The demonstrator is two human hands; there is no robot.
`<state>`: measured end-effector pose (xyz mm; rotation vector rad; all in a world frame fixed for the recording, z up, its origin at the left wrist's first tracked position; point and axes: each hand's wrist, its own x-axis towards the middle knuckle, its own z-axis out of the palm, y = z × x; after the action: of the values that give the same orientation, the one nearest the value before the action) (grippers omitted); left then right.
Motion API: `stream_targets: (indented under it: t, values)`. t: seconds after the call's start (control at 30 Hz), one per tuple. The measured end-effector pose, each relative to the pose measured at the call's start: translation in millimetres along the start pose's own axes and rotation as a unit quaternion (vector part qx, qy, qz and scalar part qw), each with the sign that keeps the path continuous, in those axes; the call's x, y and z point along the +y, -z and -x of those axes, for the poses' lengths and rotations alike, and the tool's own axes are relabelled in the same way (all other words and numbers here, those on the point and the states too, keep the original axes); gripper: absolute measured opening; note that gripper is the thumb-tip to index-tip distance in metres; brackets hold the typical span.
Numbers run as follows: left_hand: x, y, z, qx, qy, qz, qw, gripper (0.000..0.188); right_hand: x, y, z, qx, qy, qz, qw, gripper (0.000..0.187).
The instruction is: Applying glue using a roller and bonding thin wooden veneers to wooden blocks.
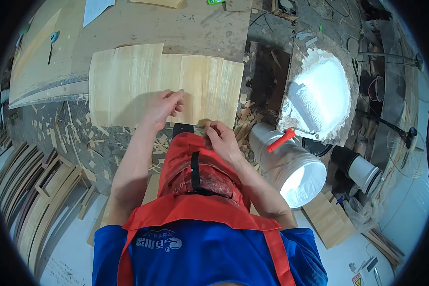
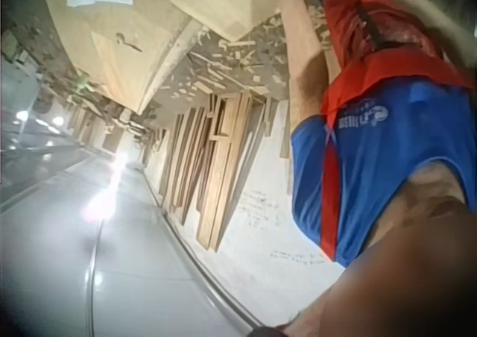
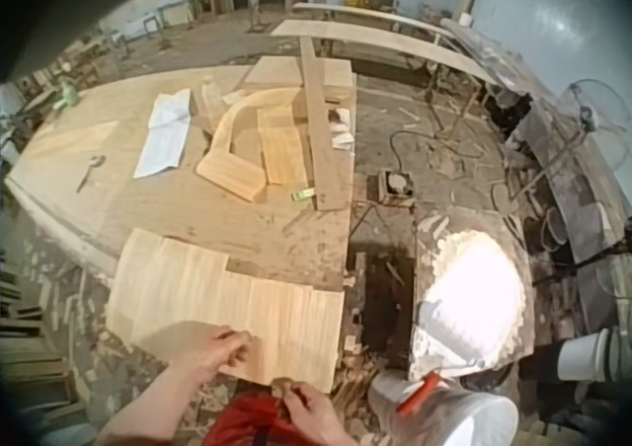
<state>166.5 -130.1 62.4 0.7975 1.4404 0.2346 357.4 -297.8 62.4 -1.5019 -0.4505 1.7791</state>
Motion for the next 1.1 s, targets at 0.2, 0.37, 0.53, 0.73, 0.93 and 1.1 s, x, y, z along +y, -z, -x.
stream_targets:
  t: [0.2, 0.37, 0.53, 0.73, 0.93, 1.1]
  values:
    - [-3, -16, 21, -0.011, -0.010, -0.114, 0.993, 0.043, -6, -6, -11, 0.017, 0.042, 0.058, 0.997, 0.029]
    - [-24, -20, 32, 0.168, -0.140, -0.037, 0.975, 0.043, -15, -7, -14, 0.042, 0.095, 0.123, 0.987, 0.032]
    - [-19, -4, 21, 0.077, -0.061, 0.033, 0.995, 0.045, -11, -3, -24, 0.049, 0.140, 0.166, 0.975, 0.035]
    - [-12, -7, 18, 0.080, -0.035, 0.034, 0.996, 0.043, -5, 1, -27, 0.059, 0.122, 0.129, 0.982, 0.035]
    - [-12, -21, 19, 0.059, -0.038, 0.050, 0.996, 0.041, -2, 3, -27, 0.060, 0.130, 0.122, 0.982, 0.035]
    - [-9, -31, 22, 0.002, -0.021, 0.052, 0.998, 0.039, -12, -4, -25, 0.091, 0.132, 0.145, 0.976, 0.034]
